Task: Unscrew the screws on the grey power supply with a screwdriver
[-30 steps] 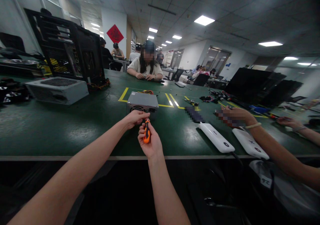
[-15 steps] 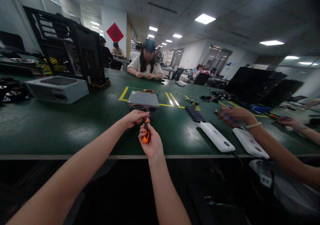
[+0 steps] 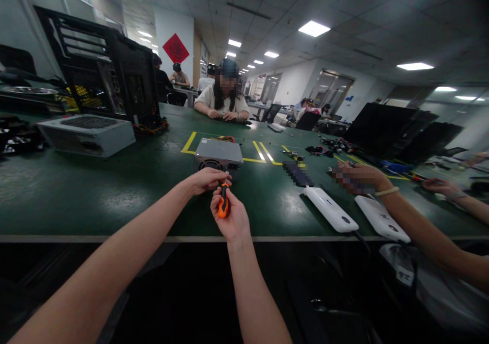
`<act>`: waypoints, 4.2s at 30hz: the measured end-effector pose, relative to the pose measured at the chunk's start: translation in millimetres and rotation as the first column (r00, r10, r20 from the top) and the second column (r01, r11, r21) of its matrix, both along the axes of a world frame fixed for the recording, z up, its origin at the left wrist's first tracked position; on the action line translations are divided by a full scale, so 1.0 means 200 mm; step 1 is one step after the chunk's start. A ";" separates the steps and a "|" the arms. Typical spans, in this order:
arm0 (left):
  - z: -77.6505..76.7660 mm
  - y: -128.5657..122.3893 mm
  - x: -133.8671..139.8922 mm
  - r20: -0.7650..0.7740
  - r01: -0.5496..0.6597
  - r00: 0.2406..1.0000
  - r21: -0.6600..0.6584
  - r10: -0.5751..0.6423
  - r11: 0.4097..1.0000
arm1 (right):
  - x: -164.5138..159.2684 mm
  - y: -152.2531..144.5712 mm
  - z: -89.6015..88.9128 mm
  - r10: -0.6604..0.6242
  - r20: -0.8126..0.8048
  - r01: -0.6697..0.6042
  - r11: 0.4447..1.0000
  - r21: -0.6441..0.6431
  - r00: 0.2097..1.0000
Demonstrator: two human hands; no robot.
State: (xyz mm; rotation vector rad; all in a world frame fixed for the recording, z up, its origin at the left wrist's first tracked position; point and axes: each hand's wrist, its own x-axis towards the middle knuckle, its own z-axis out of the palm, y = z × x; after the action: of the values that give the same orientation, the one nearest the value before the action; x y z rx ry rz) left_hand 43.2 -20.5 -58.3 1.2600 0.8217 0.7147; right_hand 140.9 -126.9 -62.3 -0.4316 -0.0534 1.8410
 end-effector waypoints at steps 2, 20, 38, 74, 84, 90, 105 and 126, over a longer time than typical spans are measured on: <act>0.01 -0.01 0.00 0.000 -0.004 1.000 -0.034 0.004 0.999 | 0.00 0.00 0.00 0.007 -0.005 -0.007 1.000 0.003 1.000; -0.02 0.01 0.03 -0.032 -0.121 0.992 0.018 0.122 0.992 | 0.00 0.00 -0.02 -0.020 0.081 0.020 1.000 0.002 0.997; -0.03 0.01 0.06 -0.134 -0.153 0.973 0.235 0.188 0.960 | 0.00 -0.01 0.00 -0.215 0.254 0.207 0.977 0.058 0.943; -0.02 0.01 -0.02 -0.102 0.021 0.664 0.993 0.741 0.118 | 0.04 0.00 -0.03 0.063 0.006 -0.063 0.993 0.096 0.998; -0.02 0.01 -0.02 -0.106 0.028 0.663 0.993 0.741 0.118 | 0.03 0.00 -0.02 0.089 0.040 -0.092 0.993 0.068 0.995; -0.01 0.00 -0.01 -0.124 0.045 0.634 0.991 0.764 0.124 | 0.02 0.00 -0.02 0.026 0.059 -0.029 0.999 0.044 0.998; -0.01 0.00 0.00 -0.123 0.047 0.623 0.992 0.772 0.121 | 0.02 0.00 -0.02 0.028 0.050 -0.029 0.999 0.019 0.998; -0.02 0.00 0.00 -0.127 0.054 0.616 0.991 0.778 0.119 | 0.04 -0.01 -0.02 0.057 -0.007 -0.057 0.998 0.030 0.998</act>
State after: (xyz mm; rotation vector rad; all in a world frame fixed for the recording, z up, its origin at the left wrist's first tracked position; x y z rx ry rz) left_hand 42.9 -19.7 -61.6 2.6566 1.4612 1.4232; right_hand 148.3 -128.3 -66.2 -0.4049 -0.0886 1.8956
